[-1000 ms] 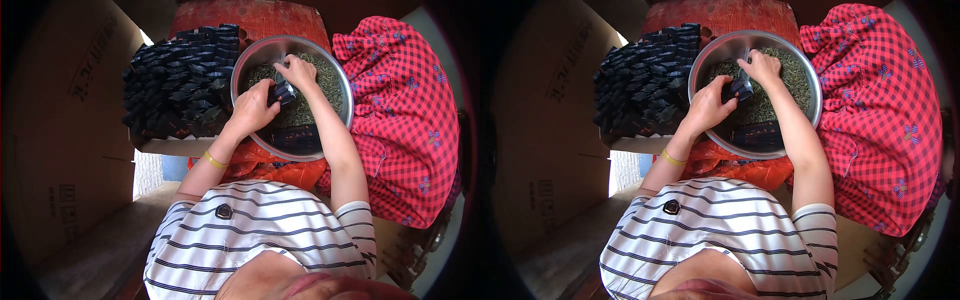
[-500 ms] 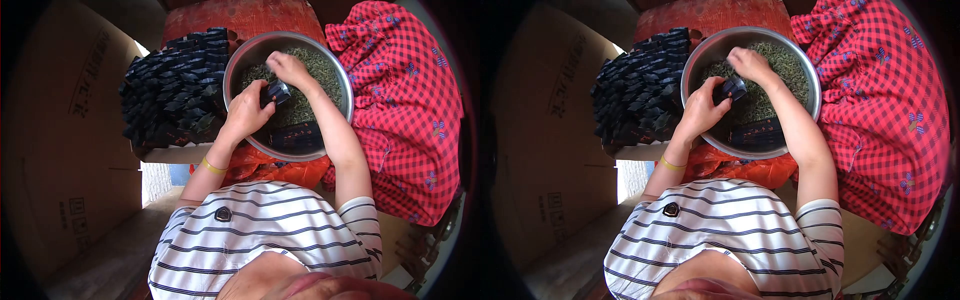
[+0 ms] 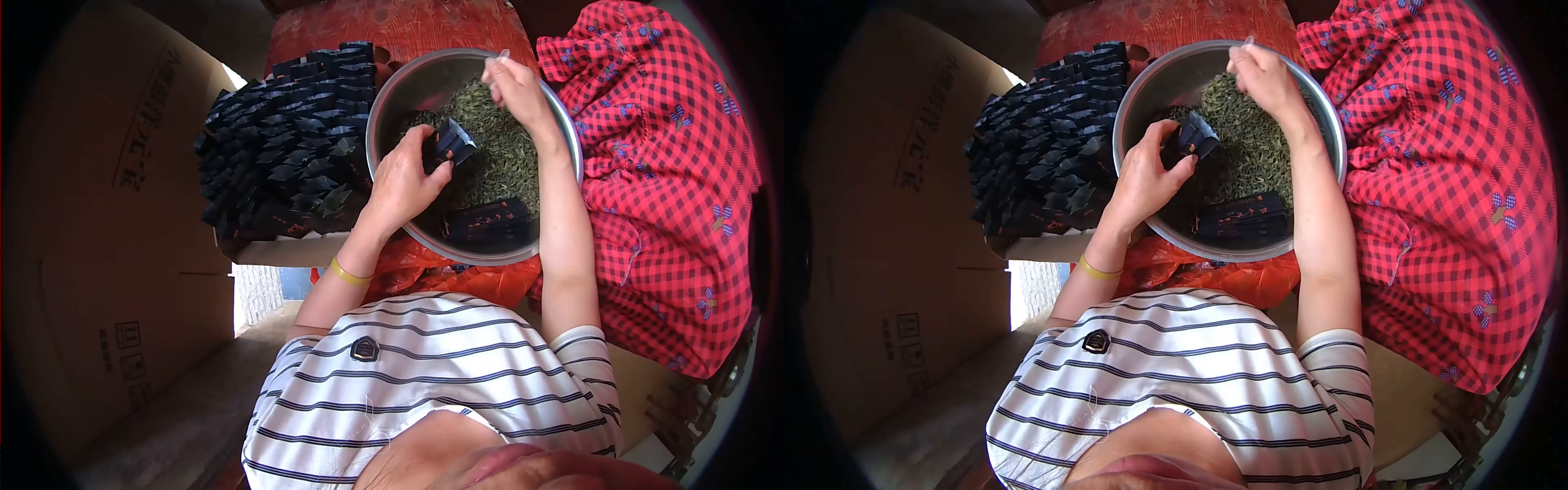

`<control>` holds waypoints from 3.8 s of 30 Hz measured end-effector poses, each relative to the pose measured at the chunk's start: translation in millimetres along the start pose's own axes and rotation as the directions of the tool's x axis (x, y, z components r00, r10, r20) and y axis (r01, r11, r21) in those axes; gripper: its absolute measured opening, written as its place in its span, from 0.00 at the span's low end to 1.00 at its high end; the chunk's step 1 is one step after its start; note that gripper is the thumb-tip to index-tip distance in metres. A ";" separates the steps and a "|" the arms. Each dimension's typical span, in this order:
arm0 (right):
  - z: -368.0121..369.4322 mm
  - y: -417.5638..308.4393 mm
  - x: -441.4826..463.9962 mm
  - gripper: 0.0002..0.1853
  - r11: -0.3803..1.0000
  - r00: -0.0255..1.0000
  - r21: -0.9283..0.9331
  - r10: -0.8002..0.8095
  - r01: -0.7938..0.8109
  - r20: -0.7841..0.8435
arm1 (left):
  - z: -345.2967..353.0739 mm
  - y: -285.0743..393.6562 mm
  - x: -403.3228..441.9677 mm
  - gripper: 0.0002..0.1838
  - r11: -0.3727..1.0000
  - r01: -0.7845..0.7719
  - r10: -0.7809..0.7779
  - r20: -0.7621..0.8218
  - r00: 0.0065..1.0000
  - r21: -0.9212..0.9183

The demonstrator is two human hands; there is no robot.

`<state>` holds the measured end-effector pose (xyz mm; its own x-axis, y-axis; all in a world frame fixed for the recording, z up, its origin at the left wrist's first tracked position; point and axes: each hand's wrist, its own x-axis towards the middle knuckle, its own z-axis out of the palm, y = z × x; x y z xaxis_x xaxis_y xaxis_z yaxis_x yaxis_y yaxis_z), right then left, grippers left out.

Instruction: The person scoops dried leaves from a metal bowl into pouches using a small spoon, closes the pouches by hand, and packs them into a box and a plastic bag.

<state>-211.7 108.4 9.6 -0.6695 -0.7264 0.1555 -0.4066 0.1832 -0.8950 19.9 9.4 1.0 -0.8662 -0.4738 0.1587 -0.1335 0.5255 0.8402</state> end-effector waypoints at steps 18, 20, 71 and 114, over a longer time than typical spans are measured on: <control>16.4 -49.7 -34.7 0.16 0.928 0.956 -0.285 -0.177 0.241 0.233 | 1.3 -1.0 3.2 0.27 1.000 0.006 -0.006 -0.027 1.000 0.008; 17.8 -51.5 -35.7 0.14 0.904 0.915 -0.223 -0.304 0.365 0.264 | 2.5 -2.5 3.7 0.27 1.000 -0.001 0.001 -0.037 0.999 0.003; 56.1 28.6 -18.3 0.09 0.957 0.965 -0.267 -0.044 0.115 0.257 | 1.4 -9.0 3.4 0.28 0.986 -0.083 0.065 -0.124 0.990 -0.145; 47.7 8.6 -26.6 0.16 0.793 0.988 -0.607 0.049 0.053 0.149 | 0.6 -6.8 1.6 0.28 0.991 -0.071 0.056 -0.133 0.990 -0.117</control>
<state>-167.7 97.7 -22.2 -0.5880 -0.8074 0.0475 -0.7352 0.5091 -0.4476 19.1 5.5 -4.7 -0.8008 -0.5334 0.2726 -0.0140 0.4717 0.8817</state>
